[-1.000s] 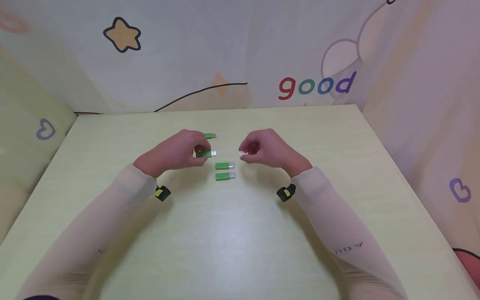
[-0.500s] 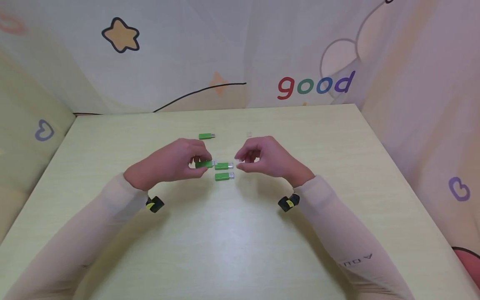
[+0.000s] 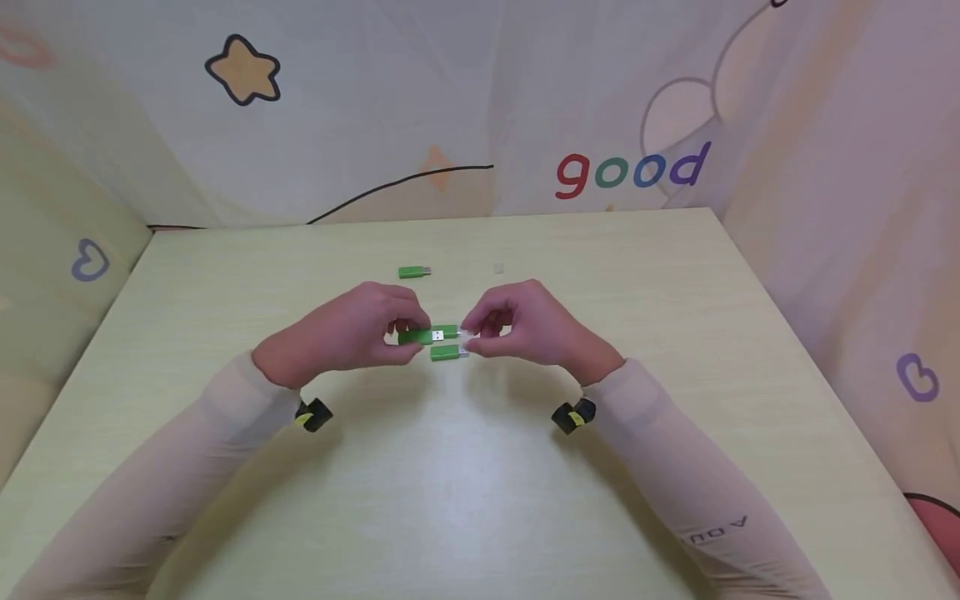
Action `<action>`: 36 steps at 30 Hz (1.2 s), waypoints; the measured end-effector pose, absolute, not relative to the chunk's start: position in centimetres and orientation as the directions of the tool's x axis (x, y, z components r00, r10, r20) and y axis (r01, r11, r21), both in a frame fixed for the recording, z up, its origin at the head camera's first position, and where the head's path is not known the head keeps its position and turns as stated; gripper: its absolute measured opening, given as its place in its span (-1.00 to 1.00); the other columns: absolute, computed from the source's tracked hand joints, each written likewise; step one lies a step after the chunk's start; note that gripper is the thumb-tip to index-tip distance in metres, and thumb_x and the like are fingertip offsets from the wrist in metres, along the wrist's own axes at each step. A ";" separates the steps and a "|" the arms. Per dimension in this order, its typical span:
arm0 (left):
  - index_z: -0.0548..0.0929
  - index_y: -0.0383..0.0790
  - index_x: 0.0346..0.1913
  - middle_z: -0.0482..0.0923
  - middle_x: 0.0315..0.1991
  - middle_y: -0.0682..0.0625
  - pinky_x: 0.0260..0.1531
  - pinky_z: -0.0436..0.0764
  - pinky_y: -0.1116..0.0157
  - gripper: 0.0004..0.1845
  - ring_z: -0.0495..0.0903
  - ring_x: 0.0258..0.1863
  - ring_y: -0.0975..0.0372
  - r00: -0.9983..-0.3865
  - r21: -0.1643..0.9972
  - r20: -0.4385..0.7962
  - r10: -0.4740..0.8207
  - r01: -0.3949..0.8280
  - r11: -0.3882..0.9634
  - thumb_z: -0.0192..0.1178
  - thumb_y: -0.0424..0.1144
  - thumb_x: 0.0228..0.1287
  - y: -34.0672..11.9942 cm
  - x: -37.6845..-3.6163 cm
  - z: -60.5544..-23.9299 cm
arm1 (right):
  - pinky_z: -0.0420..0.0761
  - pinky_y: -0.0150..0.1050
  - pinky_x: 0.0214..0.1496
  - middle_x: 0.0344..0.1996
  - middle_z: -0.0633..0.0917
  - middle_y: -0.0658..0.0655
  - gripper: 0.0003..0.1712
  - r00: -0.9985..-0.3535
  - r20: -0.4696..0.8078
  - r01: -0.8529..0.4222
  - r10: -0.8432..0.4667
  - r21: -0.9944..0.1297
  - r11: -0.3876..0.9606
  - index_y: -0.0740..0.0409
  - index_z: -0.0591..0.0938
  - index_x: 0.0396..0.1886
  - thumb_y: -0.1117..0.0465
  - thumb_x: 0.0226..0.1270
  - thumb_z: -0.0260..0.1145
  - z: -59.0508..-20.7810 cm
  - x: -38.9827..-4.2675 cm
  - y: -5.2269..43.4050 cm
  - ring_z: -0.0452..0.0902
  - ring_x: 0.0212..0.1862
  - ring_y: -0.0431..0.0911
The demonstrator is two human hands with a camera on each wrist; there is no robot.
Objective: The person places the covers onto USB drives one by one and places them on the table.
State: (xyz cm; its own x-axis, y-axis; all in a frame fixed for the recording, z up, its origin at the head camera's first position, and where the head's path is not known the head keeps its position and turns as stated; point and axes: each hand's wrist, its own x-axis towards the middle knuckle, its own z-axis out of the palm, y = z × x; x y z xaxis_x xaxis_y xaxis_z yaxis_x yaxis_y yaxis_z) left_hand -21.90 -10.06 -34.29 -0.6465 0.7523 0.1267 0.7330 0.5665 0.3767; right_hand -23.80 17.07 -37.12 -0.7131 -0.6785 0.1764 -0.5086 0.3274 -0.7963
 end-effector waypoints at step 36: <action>0.75 -0.14 -0.33 0.59 -0.41 0.10 -0.33 0.59 0.41 -0.95 0.57 -0.40 0.24 -0.590 0.362 0.208 0.780 0.787 0.499 0.38 -0.36 0.19 -9.4 -21.9 -34.9 | 0.67 -0.27 -0.22 -0.37 0.77 -0.06 -0.87 -0.673 0.232 -0.558 -0.702 -0.782 0.277 0.01 0.81 -0.26 0.23 0.18 0.58 -37.8 -24.1 15.9 0.62 -0.39 -0.12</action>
State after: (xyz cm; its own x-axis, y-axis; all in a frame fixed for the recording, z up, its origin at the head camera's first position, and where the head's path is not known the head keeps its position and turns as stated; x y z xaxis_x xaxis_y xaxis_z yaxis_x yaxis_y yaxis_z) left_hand -21.87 -9.38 -34.89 -0.5900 0.7802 0.2077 0.7873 0.4989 0.3624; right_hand -24.06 15.87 -37.83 -0.6731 -0.7024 0.2315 -0.5581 0.2771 -0.7821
